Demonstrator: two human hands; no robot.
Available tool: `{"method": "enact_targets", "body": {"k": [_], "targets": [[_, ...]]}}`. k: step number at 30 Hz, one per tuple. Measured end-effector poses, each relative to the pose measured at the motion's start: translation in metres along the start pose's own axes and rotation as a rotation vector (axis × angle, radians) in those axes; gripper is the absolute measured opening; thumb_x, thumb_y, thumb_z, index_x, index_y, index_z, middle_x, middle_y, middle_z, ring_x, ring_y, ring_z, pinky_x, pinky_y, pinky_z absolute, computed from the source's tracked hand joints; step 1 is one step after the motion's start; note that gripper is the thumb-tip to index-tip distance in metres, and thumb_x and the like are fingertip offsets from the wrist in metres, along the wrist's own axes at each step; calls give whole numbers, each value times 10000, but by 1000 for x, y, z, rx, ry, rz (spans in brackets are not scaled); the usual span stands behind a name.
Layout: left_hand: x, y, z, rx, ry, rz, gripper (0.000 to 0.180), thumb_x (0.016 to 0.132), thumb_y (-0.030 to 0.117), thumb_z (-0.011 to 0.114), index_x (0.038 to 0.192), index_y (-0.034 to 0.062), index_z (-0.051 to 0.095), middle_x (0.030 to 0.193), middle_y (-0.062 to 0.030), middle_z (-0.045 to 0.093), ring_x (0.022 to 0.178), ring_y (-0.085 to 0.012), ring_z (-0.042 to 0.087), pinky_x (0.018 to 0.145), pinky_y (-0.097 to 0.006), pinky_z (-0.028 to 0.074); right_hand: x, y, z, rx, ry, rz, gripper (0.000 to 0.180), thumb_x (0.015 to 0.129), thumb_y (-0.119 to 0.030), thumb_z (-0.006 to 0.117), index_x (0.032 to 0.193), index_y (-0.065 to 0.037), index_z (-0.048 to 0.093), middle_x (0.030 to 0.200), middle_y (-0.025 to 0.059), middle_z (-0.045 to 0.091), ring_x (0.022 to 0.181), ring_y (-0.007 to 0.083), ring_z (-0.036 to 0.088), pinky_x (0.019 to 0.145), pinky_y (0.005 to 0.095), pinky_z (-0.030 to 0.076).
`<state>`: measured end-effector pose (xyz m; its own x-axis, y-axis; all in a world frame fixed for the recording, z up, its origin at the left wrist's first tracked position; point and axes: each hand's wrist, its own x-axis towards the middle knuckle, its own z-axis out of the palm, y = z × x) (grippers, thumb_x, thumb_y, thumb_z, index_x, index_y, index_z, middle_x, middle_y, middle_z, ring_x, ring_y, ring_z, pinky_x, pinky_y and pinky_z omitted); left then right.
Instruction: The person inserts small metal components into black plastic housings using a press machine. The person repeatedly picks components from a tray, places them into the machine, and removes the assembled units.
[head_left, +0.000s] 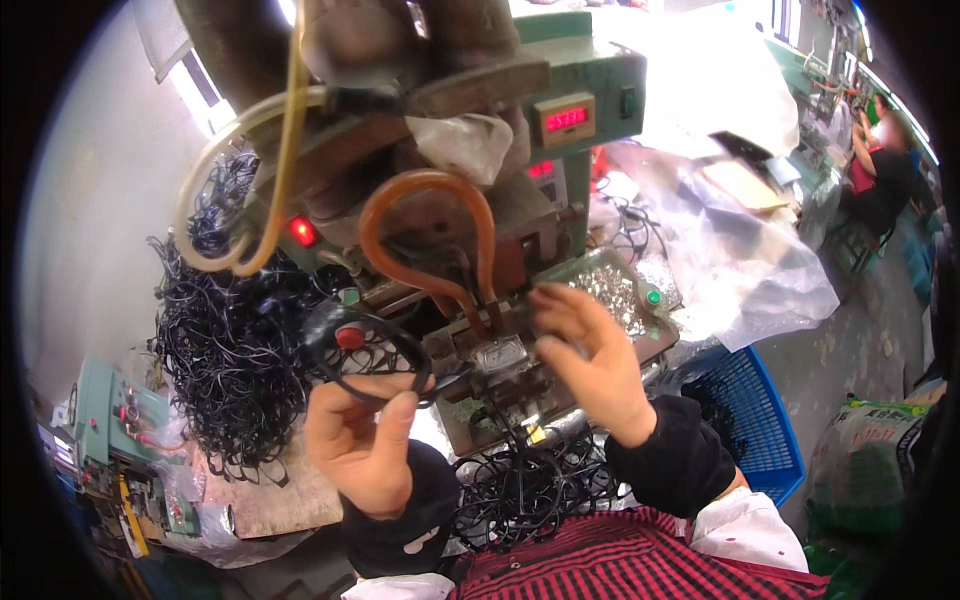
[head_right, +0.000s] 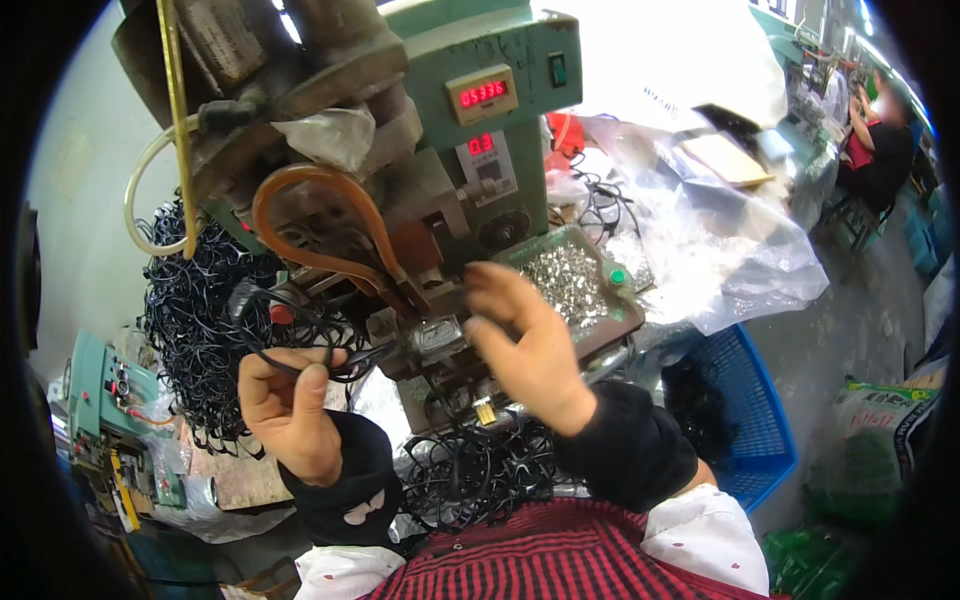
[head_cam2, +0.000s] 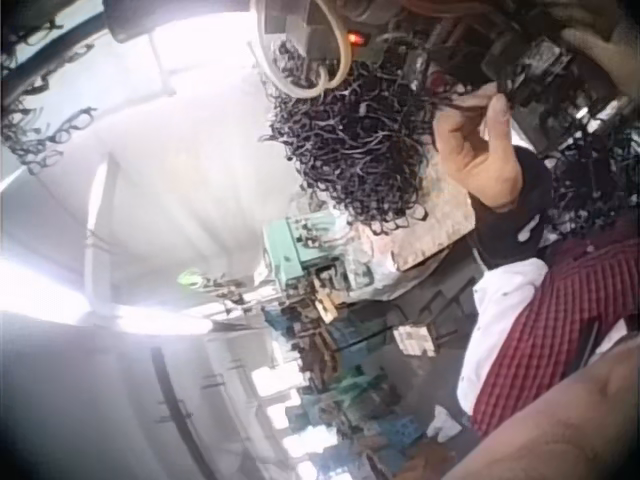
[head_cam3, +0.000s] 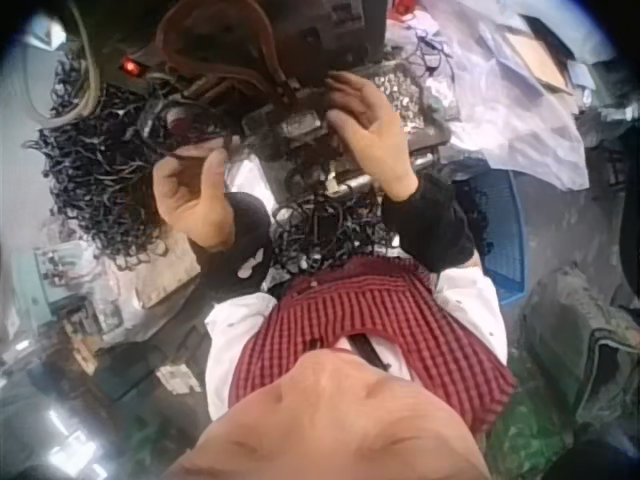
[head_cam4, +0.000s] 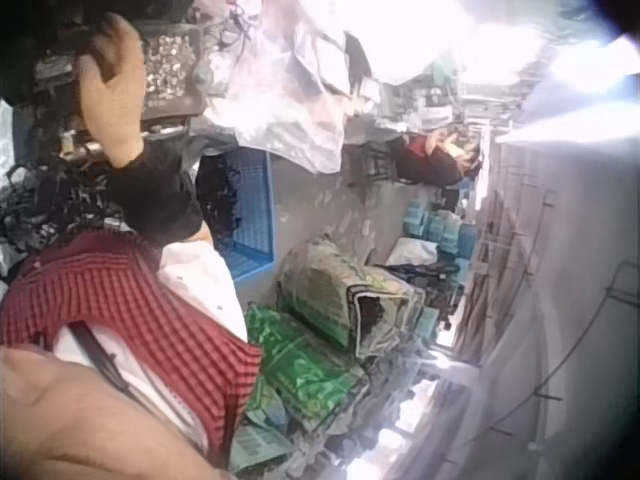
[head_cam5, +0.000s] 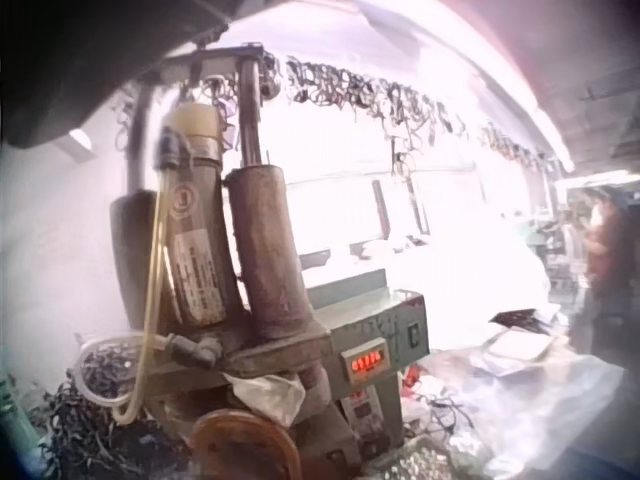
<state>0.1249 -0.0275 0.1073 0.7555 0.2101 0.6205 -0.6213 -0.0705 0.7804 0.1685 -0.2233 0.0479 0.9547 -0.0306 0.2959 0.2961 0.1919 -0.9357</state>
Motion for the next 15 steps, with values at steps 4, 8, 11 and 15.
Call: {"method": "enact_targets", "body": {"k": [4,8,11,15], "targets": [[-2,4,8,-61,8,-18,170,853,-18,651,954,-13,514,868,-132,637,752,-206,645,768,-328,556,18,35,-60,-971,198,-269,274,762,-94,712,1034,-64,703,1199,236,619,1273,400,484,1065,461,382],[7,10,2,-56,55,149,149,889,23,626,985,-9,517,864,-106,607,797,-196,636,695,-329,556,7,-3,-6,-742,4,-439,167,756,-122,743,915,-69,737,1155,223,633,1280,373,488,1043,458,402],[26,-4,-2,-48,108,84,103,923,-18,578,1011,2,530,903,-86,618,843,-202,640,783,-328,532,8,8,21,-369,-46,-277,138,768,-123,751,856,-20,726,1091,194,663,1238,351,534,999,415,439],[27,-2,-4,-50,55,63,104,907,-40,581,995,-1,541,915,-94,637,852,-201,644,809,-307,502,10,7,24,-197,-15,-148,141,779,-98,730,861,14,707,1049,186,687,1173,338,591,952,381,472]]}}
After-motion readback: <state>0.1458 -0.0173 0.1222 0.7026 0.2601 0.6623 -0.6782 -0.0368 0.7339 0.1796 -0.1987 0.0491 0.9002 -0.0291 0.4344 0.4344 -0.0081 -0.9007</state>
